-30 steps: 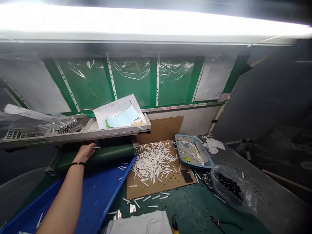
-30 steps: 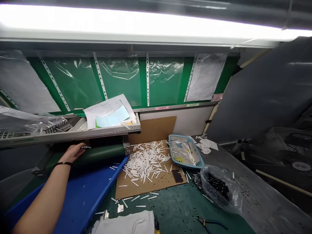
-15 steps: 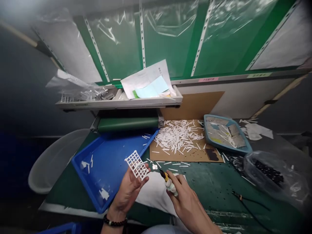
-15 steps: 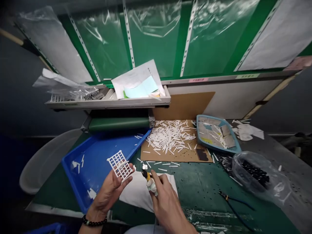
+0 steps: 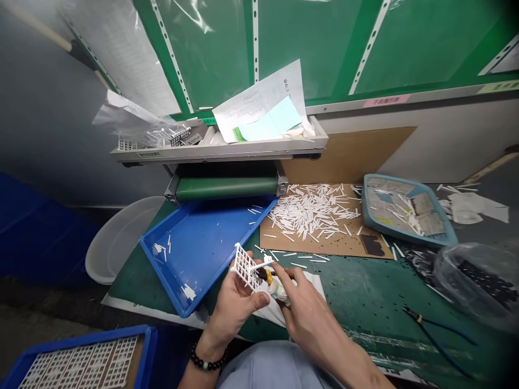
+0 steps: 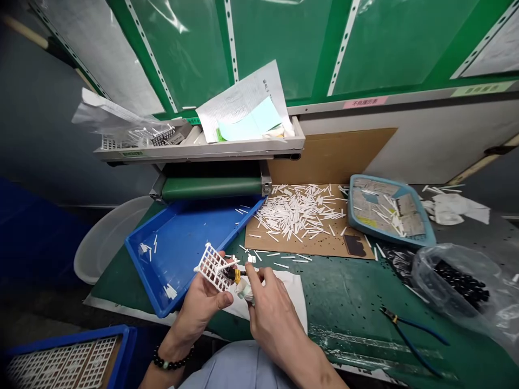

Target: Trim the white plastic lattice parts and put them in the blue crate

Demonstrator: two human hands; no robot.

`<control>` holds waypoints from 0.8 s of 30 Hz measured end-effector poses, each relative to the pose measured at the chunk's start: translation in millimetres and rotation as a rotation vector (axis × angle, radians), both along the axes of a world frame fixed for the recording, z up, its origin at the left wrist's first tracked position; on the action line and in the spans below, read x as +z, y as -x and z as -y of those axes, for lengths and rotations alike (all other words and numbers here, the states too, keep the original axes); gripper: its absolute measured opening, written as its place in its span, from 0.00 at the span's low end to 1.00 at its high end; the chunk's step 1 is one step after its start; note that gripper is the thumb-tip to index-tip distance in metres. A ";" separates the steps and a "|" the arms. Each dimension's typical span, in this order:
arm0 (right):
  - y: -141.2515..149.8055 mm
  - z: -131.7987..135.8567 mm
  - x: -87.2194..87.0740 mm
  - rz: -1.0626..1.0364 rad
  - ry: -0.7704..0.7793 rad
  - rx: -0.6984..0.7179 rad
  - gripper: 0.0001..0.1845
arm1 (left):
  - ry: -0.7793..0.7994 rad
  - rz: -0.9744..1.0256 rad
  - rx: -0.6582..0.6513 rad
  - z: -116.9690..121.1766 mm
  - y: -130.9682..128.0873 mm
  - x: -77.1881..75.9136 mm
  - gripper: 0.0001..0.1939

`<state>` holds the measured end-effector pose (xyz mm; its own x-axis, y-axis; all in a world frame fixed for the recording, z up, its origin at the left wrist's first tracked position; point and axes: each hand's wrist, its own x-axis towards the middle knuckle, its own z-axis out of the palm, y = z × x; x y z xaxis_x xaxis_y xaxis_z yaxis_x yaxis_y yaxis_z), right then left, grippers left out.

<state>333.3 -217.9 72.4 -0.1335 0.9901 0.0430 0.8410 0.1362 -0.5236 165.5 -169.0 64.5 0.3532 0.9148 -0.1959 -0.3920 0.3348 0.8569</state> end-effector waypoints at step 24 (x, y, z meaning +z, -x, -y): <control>-8.9 -15.7 -26.5 -0.101 0.240 0.028 0.24 | -0.035 -0.208 -0.052 0.3 -10.3 -35.0 0.41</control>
<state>342.2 -202.3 46.0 -0.1675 0.9696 -0.1782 0.7806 0.0200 -0.6247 175.8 -169.4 29.5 0.3553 0.9040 -0.2377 -0.1883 0.3183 0.9291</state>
